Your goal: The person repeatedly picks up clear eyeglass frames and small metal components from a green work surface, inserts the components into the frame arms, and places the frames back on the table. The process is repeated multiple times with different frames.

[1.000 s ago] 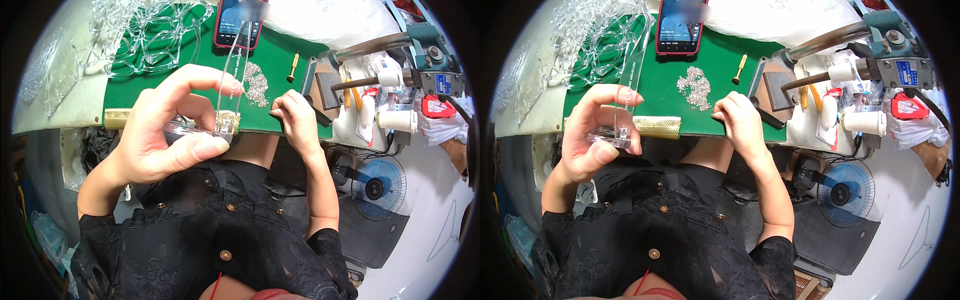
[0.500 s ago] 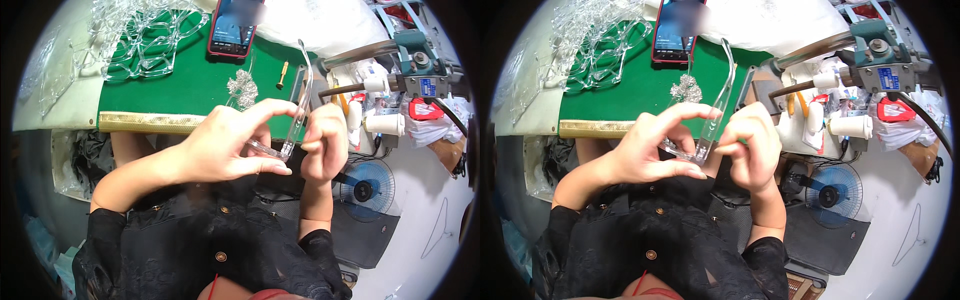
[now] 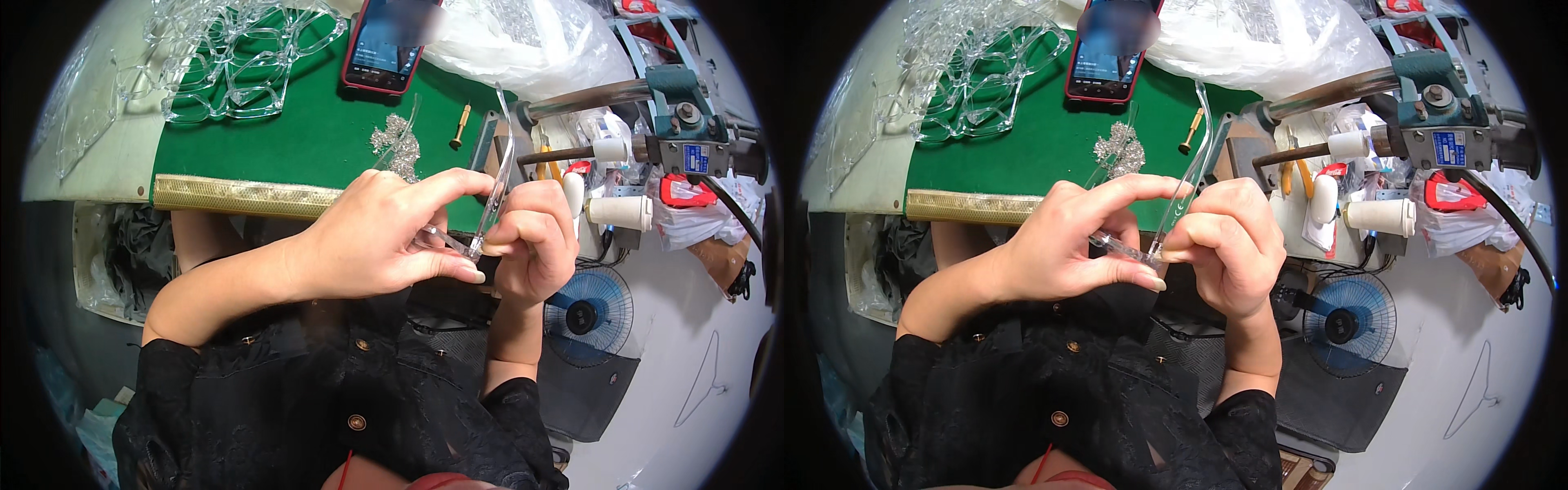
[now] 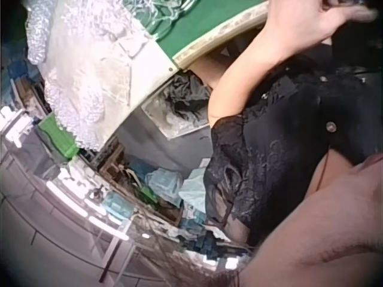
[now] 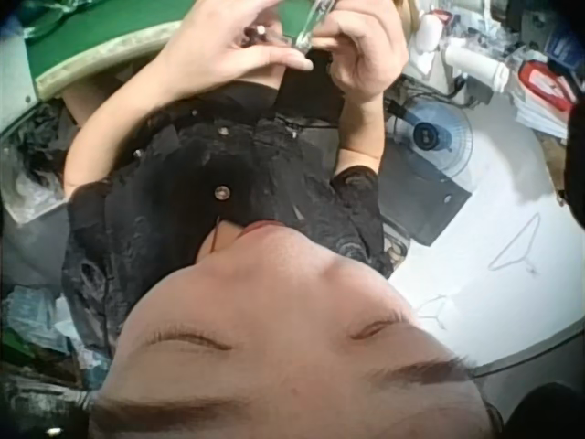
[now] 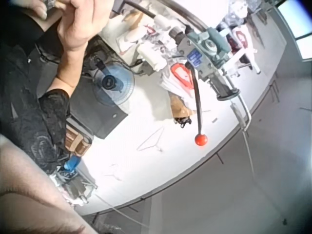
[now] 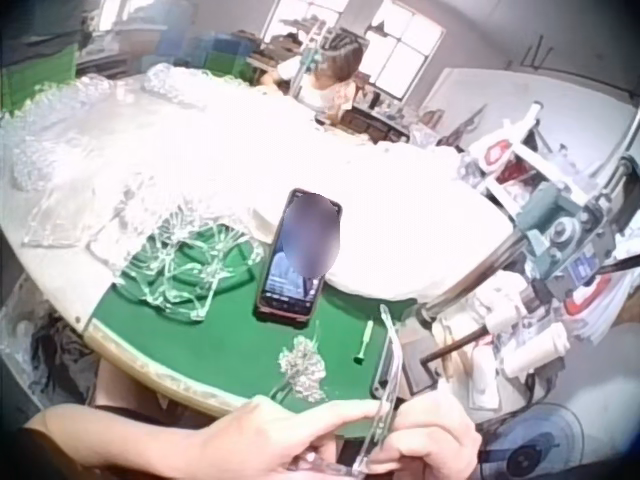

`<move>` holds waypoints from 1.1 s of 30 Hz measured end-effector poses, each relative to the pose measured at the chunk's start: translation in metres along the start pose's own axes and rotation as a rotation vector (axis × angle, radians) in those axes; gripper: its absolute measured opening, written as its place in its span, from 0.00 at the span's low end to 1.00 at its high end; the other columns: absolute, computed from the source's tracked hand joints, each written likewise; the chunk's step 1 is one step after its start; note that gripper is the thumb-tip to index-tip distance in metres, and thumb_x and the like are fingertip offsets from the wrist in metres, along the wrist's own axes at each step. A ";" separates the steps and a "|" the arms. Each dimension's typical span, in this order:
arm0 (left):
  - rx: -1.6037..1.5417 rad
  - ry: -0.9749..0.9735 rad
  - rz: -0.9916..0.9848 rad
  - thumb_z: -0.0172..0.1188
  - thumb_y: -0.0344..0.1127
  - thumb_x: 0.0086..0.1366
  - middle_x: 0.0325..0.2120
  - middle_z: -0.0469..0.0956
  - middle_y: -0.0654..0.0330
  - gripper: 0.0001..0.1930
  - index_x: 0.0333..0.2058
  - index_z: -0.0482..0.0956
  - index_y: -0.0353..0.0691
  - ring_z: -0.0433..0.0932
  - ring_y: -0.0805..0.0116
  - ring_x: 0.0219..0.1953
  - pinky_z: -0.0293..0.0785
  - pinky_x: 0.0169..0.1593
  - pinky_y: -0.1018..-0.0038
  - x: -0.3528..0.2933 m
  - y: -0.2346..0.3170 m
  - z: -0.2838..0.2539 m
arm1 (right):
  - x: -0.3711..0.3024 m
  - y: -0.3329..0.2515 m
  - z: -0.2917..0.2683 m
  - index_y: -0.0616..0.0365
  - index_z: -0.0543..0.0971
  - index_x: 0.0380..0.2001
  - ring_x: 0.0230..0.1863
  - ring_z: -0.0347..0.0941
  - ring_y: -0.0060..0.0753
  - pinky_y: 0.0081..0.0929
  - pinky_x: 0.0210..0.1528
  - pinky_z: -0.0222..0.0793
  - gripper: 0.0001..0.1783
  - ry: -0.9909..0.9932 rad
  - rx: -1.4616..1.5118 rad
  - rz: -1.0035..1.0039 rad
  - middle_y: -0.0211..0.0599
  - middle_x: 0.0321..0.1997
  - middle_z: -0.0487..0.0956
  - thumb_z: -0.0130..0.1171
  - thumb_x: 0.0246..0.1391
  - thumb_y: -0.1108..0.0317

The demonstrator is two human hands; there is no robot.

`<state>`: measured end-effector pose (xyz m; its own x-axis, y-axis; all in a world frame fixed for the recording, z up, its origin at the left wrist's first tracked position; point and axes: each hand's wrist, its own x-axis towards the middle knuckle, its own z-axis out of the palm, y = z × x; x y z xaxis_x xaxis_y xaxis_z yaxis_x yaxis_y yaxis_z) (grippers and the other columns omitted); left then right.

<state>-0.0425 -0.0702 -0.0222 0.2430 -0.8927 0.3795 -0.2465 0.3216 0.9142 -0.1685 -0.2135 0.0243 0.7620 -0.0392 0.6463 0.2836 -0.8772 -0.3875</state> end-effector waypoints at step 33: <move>-0.071 -0.047 -0.095 0.71 0.35 0.52 0.16 0.77 0.61 0.33 0.56 0.68 0.38 0.78 0.74 0.20 0.70 0.27 0.80 0.004 0.009 -0.002 | -0.001 0.003 0.003 0.58 0.74 0.24 0.25 0.68 0.32 0.26 0.25 0.64 0.09 0.007 0.004 -0.081 0.32 0.25 0.71 0.64 0.38 0.73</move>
<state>-0.0420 -0.0699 -0.0121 0.2175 -0.9334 0.2854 -0.1570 0.2552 0.9541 -0.1667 -0.2146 0.0199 0.7322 0.0284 0.6805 0.3463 -0.8759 -0.3361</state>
